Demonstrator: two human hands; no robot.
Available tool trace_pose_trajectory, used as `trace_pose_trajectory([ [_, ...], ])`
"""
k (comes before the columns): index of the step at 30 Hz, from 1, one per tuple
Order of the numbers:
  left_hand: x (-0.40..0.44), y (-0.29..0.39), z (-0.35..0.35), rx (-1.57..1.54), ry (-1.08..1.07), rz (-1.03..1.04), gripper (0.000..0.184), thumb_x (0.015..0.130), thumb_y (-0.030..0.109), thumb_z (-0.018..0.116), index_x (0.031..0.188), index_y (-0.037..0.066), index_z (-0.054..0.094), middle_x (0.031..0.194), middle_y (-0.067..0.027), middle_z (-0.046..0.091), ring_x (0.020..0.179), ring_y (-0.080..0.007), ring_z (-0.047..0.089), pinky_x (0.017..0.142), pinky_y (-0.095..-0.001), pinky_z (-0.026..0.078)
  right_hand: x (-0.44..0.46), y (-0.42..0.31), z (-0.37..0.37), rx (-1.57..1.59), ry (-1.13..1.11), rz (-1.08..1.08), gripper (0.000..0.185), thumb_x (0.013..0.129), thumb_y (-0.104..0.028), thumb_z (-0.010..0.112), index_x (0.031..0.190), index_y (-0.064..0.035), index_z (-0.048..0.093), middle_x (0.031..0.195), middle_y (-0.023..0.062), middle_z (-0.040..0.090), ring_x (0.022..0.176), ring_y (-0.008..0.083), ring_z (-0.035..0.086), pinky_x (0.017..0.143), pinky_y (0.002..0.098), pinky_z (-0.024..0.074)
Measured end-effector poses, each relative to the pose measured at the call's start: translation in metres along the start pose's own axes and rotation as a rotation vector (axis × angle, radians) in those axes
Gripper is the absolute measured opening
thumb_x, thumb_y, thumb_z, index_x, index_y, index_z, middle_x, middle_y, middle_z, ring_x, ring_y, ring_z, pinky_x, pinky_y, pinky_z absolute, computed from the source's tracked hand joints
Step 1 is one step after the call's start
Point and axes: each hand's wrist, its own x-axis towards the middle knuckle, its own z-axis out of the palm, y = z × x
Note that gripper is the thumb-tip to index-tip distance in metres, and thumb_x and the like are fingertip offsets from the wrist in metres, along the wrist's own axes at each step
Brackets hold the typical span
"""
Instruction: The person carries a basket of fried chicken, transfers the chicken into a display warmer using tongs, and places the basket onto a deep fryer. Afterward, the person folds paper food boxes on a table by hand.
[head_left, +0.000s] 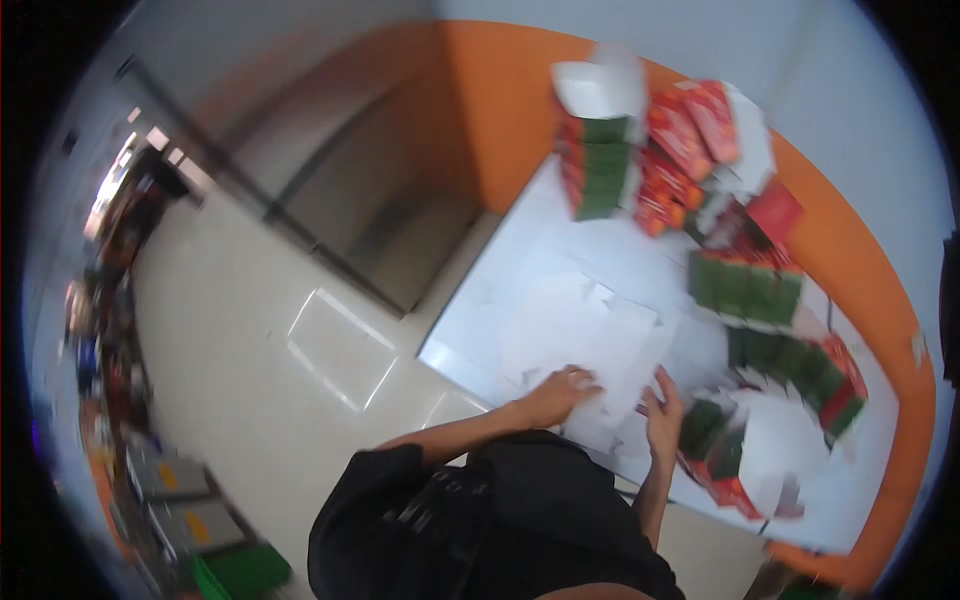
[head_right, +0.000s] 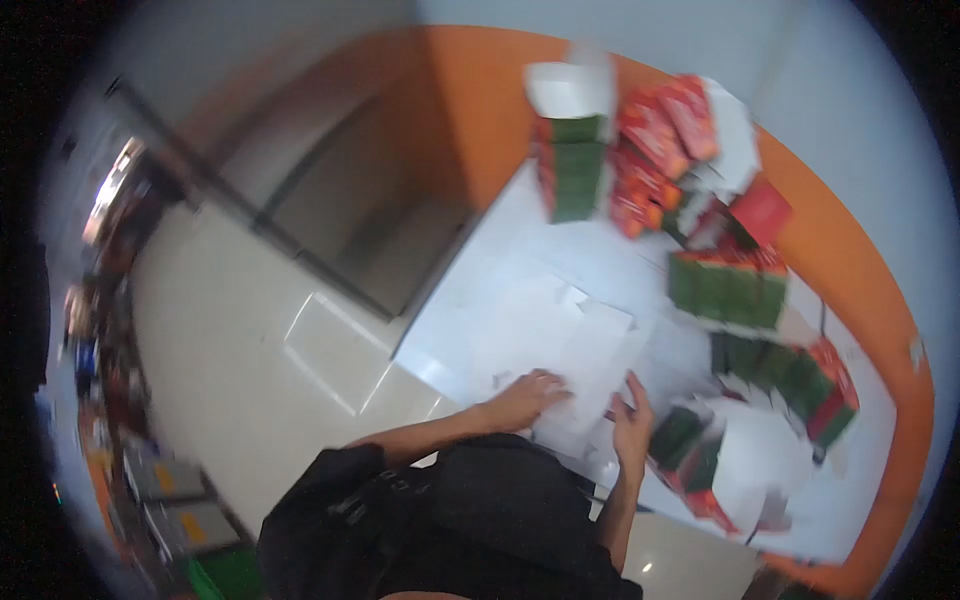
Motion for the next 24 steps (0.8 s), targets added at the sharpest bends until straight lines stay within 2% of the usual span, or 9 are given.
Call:
trace_pose_trajectory([
  [1, 0.001, -0.001, -0.008, -0.063, -0.014, -0.031, 0.055, 0.077, -0.005, 0.066, 0.13, 0.009, 0.063, 0.129, -0.0136, 0.062, 0.123, -0.0358, 0.056, 0.105, -0.0473, 0.045, -0.007, -0.006, -0.003, 0.105, -0.098, 0.069, 0.054, 0.1, -0.008, 0.062, 0.152, -0.004, 0.046, 0.153, 0.0164, 0.049, 0.1, 0.0185, 0.068, 0.08, 0.0297, 0.0577],
  [2, -0.001, 0.0, -0.015, -0.126, -0.032, -0.077, 0.043, 0.08, -0.004, 0.068, 0.122, 0.005, 0.067, 0.12, -0.0121, 0.067, 0.116, -0.0332, 0.061, 0.098, -0.0427, 0.051, -0.013, -0.009, -0.007, 0.009, -0.135, 0.048, 0.052, 0.097, -0.002, 0.059, 0.149, -0.0038, 0.052, 0.163, 0.0176, 0.035, 0.122, 0.0234, 0.062, 0.095, 0.0325, 0.0536],
  [5, 0.012, 0.003, -0.037, -0.279, 0.064, -0.053, 0.021, 0.091, 0.01, 0.072, 0.11, 0.003, 0.074, 0.108, -0.0095, 0.072, 0.099, -0.0263, 0.069, 0.088, -0.0363, 0.056, -0.033, -0.012, -0.008, -0.142, -0.119, -0.263, 0.054, 0.091, 0.005, 0.054, 0.144, -0.0037, 0.058, 0.168, 0.0185, 0.027, 0.146, 0.0268, 0.042, 0.111, 0.0355, 0.0425],
  [6, 0.018, 0.005, -0.044, -0.394, 0.056, -0.103, 0.019, 0.091, 0.013, 0.075, 0.107, 0.002, 0.075, 0.104, -0.0098, 0.073, 0.093, -0.0242, 0.069, 0.083, -0.0347, 0.056, -0.037, -0.011, -0.011, -0.051, -0.142, -0.272, 0.058, 0.086, 0.007, 0.05, 0.142, -0.0038, 0.061, 0.169, 0.0181, 0.024, 0.158, 0.0296, 0.019, 0.119, 0.0376, 0.0317],
  [9, 0.024, 0.005, -0.06, -0.625, 0.014, -0.249, 0.019, 0.09, 0.018, 0.079, 0.099, 0.001, 0.077, 0.093, -0.009, 0.074, 0.079, -0.0171, 0.067, 0.073, -0.0304, 0.055, -0.046, -0.007, -0.013, 0.192, -0.094, -0.369, 0.057, 0.084, 0.009, 0.055, 0.14, -0.0031, 0.062, 0.168, 0.0165, 0.027, 0.151, 0.0308, 0.034, 0.113, 0.037, 0.0405],
  [15, 0.042, 0.022, -0.076, -0.783, -0.088, -0.406, 0.015, 0.097, 0.016, 0.073, 0.1, 0.001, 0.073, 0.084, -0.0011, 0.07, 0.076, -0.0078, 0.059, 0.068, -0.0251, 0.047, -0.041, -0.007, -0.009, -0.149, 0.07, -0.536, 0.036, 0.079, 0.01, 0.073, 0.113, -0.0025, 0.068, 0.145, 0.0153, 0.055, 0.126, 0.0266, 0.056, 0.09, 0.038, 0.0546],
  [17, 0.043, 0.028, -0.077, -0.82, -0.162, -0.542, 0.014, 0.1, 0.015, 0.07, 0.102, 0.001, 0.071, 0.084, 0.0009, 0.067, 0.078, -0.0068, 0.057, 0.069, -0.0247, 0.046, -0.038, -0.016, -0.007, -0.174, 0.123, -0.47, 0.027, 0.081, 0.001, 0.078, 0.105, -0.0039, 0.067, 0.137, 0.0132, 0.062, 0.123, 0.0312, 0.058, 0.097, 0.0419, 0.0502],
  [20, 0.039, 0.033, -0.06, -1.032, 0.056, -0.497, 0.013, 0.102, 0.014, 0.066, 0.104, 0.001, 0.067, 0.086, 0.0021, 0.065, 0.082, -0.006, 0.058, 0.072, -0.0242, 0.046, -0.03, -0.026, -0.008, -0.377, 0.195, -0.538, 0.029, 0.08, -0.004, 0.08, 0.108, -0.0056, 0.07, 0.136, 0.0107, 0.063, 0.124, 0.0335, 0.056, 0.104, 0.046, 0.045],
  [24, 0.038, 0.038, -0.052, -0.947, 0.028, -0.43, 0.017, 0.101, 0.015, 0.067, 0.11, 0.0, 0.069, 0.094, -0.0016, 0.07, 0.087, -0.0076, 0.062, 0.078, -0.0246, 0.05, -0.03, -0.049, 0.005, -0.599, 0.165, -0.646, 0.032, 0.08, -0.008, 0.081, 0.111, -0.0076, 0.073, 0.133, 0.008, 0.065, 0.129, 0.0333, 0.052, 0.108, 0.0497, 0.041],
])
